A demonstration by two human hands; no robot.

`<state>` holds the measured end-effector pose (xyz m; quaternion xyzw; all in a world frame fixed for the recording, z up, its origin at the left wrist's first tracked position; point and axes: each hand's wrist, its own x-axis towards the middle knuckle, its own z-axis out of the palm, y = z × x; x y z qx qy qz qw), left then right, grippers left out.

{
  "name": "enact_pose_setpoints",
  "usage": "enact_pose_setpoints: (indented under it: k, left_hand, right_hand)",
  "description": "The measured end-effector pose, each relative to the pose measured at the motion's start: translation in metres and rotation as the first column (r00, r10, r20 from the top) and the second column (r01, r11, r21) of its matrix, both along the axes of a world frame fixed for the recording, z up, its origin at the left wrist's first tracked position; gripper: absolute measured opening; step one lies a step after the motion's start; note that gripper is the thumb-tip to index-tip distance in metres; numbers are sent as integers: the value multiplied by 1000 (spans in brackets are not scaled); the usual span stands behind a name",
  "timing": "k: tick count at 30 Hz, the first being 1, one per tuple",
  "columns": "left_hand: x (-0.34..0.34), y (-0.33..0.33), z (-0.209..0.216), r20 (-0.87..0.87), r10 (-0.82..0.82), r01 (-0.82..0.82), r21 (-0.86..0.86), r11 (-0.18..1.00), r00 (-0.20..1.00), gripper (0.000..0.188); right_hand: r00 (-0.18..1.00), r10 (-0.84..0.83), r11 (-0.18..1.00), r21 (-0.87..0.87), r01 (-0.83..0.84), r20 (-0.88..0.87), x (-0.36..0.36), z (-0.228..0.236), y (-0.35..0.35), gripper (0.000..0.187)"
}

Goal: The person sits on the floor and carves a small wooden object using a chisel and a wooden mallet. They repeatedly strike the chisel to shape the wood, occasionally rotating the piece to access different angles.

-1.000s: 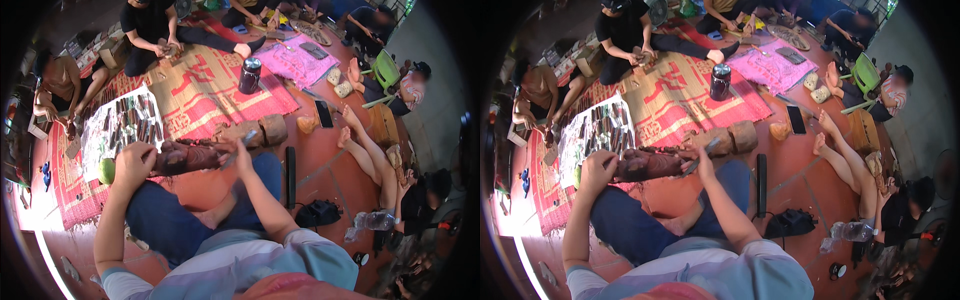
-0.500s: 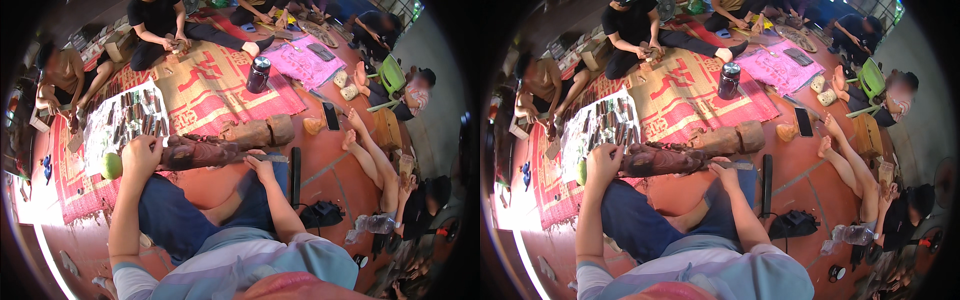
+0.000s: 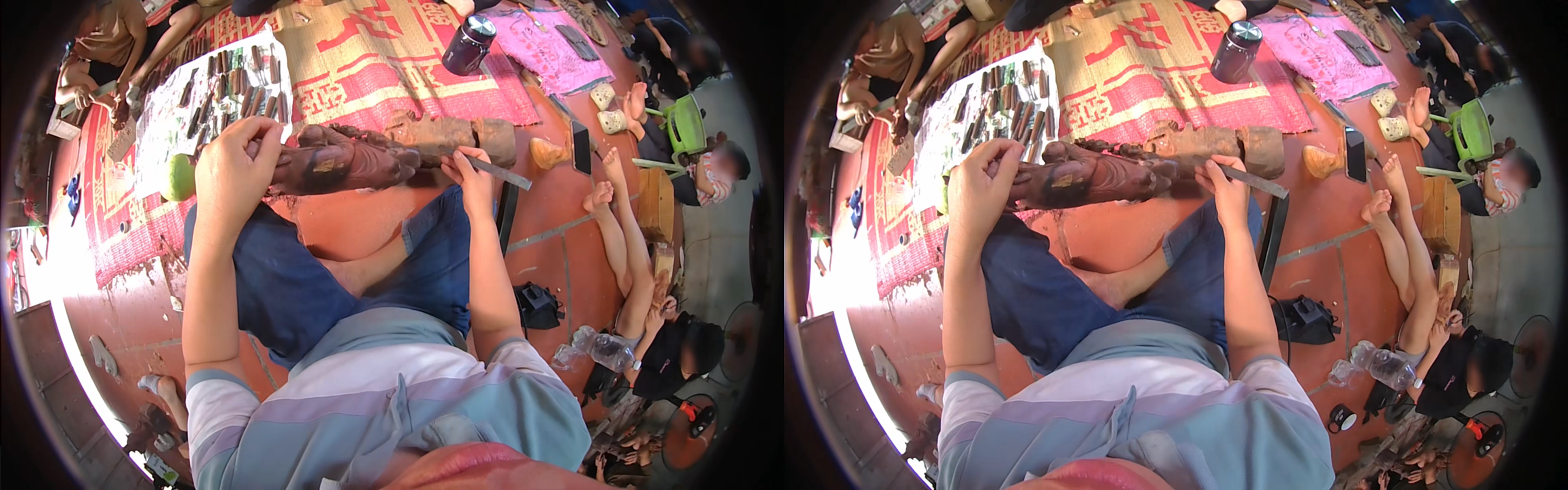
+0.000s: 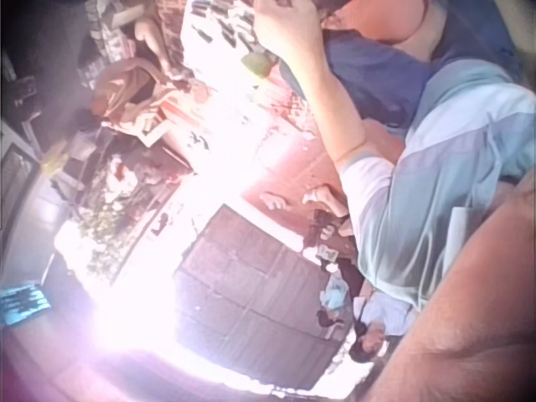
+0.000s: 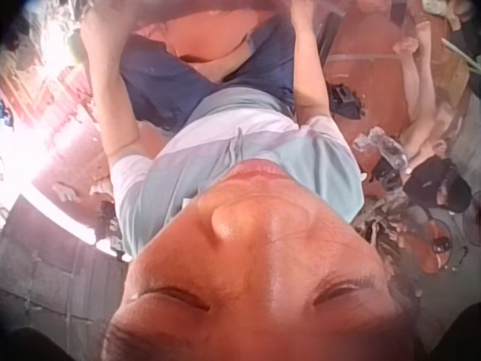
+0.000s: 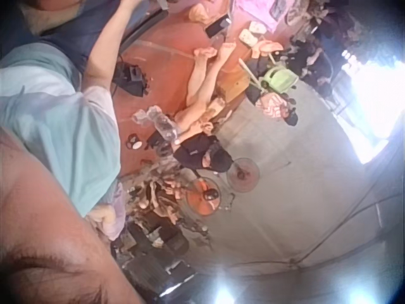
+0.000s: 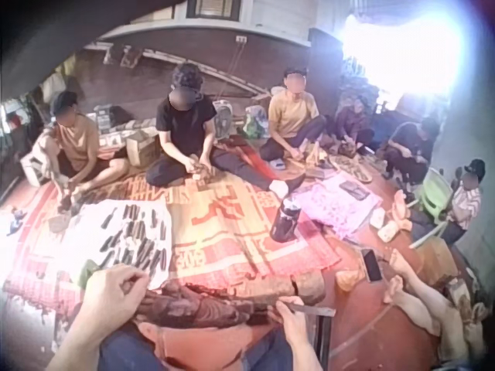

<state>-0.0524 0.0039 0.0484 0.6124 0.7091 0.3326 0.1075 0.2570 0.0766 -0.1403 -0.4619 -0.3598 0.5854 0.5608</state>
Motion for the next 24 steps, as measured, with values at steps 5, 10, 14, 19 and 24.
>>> enact_pose_setpoints:
  k: [5, 10, 14, 19, 24]
  left_hand:
    - [-4, 3, -8, -83, 10, -5, 61, 998, 997, 18]
    - [0, 4, -8, -23, 32, -31, 60, 998, 999, 19]
    - [-3, 4, -12, 41, 60, -61, 12, 998, 997, 19]
    - [-2, 5, -14, 25, 55, -56, 58, 997, 998, 18]
    - [2, 5, -7, -9, 51, -50, 16, 999, 999, 16]
  right_hand:
    - [985, 81, 996, -51, -74, 153, -15, 2, 1, 12]
    - [769, 13, 978, 152, -143, 639, -37, -13, 10, 13]
    - [654, -48, 955, 227, -192, 755, -63, -20, 11, 9]
    - [766, -40, 952, 257, -165, 642, -45, -17, 23, 6]
    - [701, -67, 954, 252, -164, 710, -49, -20, 17, 6]
